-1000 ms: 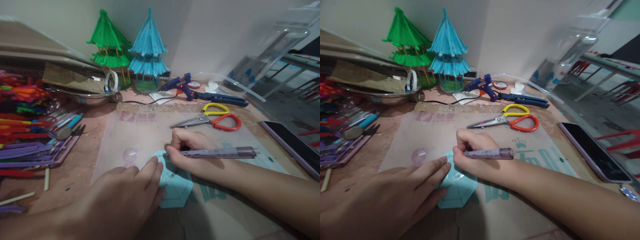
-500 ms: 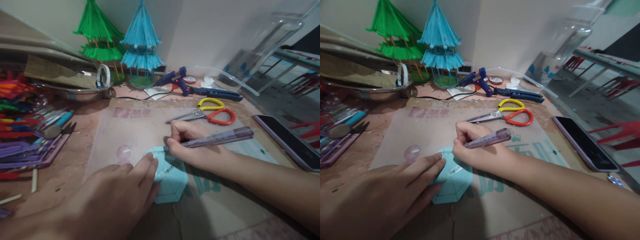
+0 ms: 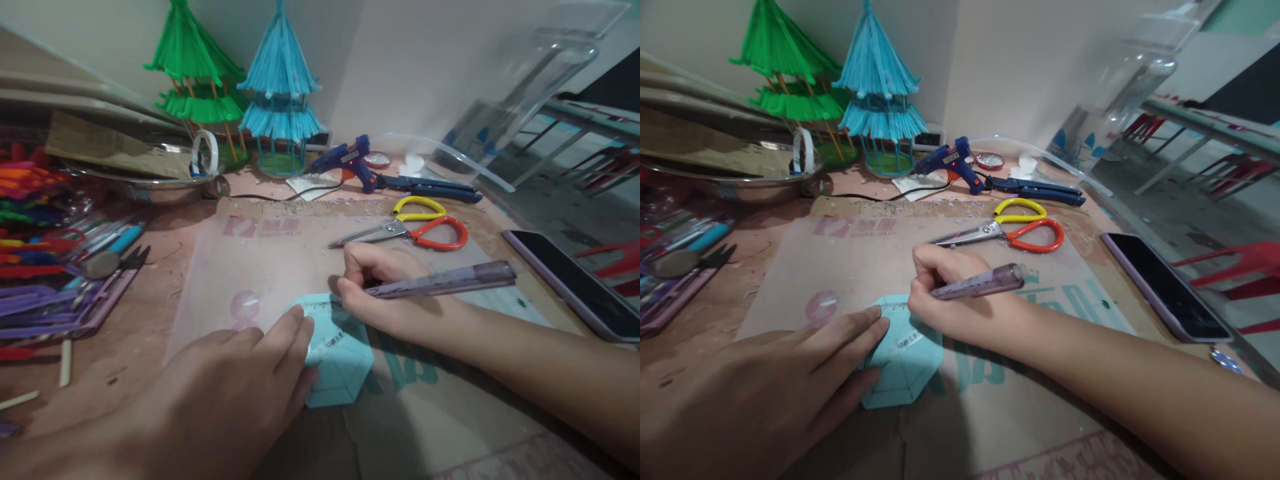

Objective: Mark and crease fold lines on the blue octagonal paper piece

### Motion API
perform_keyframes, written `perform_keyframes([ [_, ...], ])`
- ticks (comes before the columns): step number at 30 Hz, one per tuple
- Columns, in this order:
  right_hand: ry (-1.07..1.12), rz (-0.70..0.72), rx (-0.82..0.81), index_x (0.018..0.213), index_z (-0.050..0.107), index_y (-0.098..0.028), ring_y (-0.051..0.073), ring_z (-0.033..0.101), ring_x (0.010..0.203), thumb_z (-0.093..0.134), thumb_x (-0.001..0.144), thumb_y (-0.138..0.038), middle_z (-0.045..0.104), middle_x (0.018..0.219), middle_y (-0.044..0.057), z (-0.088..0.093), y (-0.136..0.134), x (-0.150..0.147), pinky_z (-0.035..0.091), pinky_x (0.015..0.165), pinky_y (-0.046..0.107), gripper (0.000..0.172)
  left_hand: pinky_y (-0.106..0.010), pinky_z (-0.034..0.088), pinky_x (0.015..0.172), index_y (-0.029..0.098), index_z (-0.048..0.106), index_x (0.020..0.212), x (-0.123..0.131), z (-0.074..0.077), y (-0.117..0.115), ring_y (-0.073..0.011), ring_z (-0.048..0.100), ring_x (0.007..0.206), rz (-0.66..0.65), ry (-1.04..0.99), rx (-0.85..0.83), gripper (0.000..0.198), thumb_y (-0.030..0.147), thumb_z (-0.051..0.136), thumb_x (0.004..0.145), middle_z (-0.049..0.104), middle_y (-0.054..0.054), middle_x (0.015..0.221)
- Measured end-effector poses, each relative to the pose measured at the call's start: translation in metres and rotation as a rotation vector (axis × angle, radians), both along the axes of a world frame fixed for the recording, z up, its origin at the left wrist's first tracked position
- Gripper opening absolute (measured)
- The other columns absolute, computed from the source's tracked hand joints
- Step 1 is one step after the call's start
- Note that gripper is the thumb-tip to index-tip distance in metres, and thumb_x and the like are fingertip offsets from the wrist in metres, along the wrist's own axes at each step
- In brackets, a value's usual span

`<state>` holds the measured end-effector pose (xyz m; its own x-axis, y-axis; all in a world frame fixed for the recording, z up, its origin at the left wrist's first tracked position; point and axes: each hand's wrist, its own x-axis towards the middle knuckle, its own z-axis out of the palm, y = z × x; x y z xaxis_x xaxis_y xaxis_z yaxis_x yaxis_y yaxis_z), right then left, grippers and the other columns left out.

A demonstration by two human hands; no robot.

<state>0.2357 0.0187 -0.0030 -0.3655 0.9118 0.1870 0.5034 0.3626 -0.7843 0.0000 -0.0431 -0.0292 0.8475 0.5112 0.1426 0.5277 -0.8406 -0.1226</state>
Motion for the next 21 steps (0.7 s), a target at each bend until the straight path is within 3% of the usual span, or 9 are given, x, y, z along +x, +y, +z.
perform_keyframes([
  [3, 0.160, -0.040, -0.096, 0.066, 0.040, -0.025, 0.010, 0.041, 0.048, 0.059, 0.081, -0.018, 0.047, 0.054, -0.008, -0.005, 0.004, 0.002, 0.031, 0.047, 0.024, 0.025, -0.035, 0.052, 0.066, 0.028, 0.076, 0.122, 0.000, 0.002, 0.003, -0.0316, 0.072, 0.110, -0.004, -0.024, 0.010, 0.042, 0.012, 0.056, 0.088, 0.067, -0.010, 0.141],
  [6, 0.232, -0.036, -0.269, 0.072, 0.043, -0.025, 0.009, 0.041, 0.041, 0.059, 0.089, -0.026, 0.048, 0.045, -0.010, -0.003, 0.009, 0.004, 0.030, 0.044, 0.022, 0.023, -0.036, 0.046, 0.057, 0.025, 0.074, 0.118, 0.002, 0.010, 0.006, -0.0282, 0.073, 0.089, 0.010, -0.010, 0.041, 0.033, 0.015, 0.058, 0.091, 0.074, -0.011, 0.121],
  [8, 0.226, 0.013, -0.320, 0.077, 0.048, -0.024, 0.010, 0.048, 0.041, 0.059, 0.093, -0.031, 0.056, 0.046, -0.008, 0.006, 0.012, 0.007, 0.033, 0.043, 0.021, 0.020, -0.037, 0.042, 0.053, 0.023, 0.072, 0.119, 0.002, 0.018, 0.009, -0.0259, 0.068, 0.072, -0.004, -0.008, 0.061, 0.027, 0.028, 0.059, 0.096, 0.075, -0.010, 0.101],
  [11, 0.218, 0.061, -0.187, 0.084, 0.060, -0.022, 0.012, 0.061, 0.050, 0.066, 0.096, -0.036, 0.067, 0.058, -0.003, 0.035, 0.008, 0.016, 0.044, 0.047, 0.023, 0.020, -0.037, 0.043, 0.055, 0.024, 0.069, 0.120, 0.001, 0.028, 0.017, -0.0252, 0.064, 0.068, 0.011, -0.090, 0.001, 0.030, 0.044, 0.055, 0.102, 0.071, -0.005, 0.087],
  [14, 0.209, 0.081, 0.081, 0.088, 0.070, -0.022, 0.014, 0.069, 0.060, 0.066, 0.102, -0.041, 0.074, 0.071, 0.001, 0.070, -0.006, 0.029, 0.052, 0.056, 0.027, 0.024, -0.040, 0.052, 0.073, 0.025, 0.067, 0.120, -0.002, 0.033, 0.028, -0.0274, 0.069, 0.089, 0.048, -0.178, -0.166, 0.031, 0.048, 0.064, 0.100, 0.074, -0.004, 0.102],
  [16, 0.159, 0.127, 0.179, 0.094, 0.072, -0.024, 0.015, 0.071, 0.065, 0.060, 0.107, -0.045, 0.077, 0.077, 0.001, 0.085, -0.016, 0.037, 0.052, 0.059, 0.027, 0.027, -0.044, 0.054, 0.089, 0.022, 0.063, 0.127, -0.004, 0.034, 0.034, -0.0313, 0.067, 0.109, 0.042, -0.213, -0.279, 0.047, 0.052, 0.073, 0.093, 0.073, -0.008, 0.121],
  [18, 0.013, 0.212, 0.219, 0.091, 0.072, -0.025, 0.015, 0.071, 0.067, 0.058, 0.108, -0.046, 0.076, 0.077, 0.000, 0.085, -0.024, 0.043, 0.051, 0.060, 0.028, 0.030, -0.047, 0.053, 0.098, 0.020, 0.057, 0.136, -0.004, 0.035, 0.036, -0.0339, 0.063, 0.121, 0.052, -0.223, -0.396, 0.064, 0.054, 0.079, 0.087, 0.068, -0.011, 0.134],
  [21, -0.264, 0.298, 0.219, 0.091, 0.068, -0.024, 0.018, 0.068, 0.073, 0.069, 0.101, -0.043, 0.074, 0.084, 0.001, 0.064, -0.031, 0.045, 0.048, 0.064, 0.030, 0.022, -0.052, 0.050, 0.105, 0.020, 0.053, 0.142, -0.002, 0.039, 0.036, -0.0363, 0.058, 0.128, 0.108, -0.203, -0.517, 0.073, 0.049, 0.083, 0.082, 0.064, -0.012, 0.139],
])
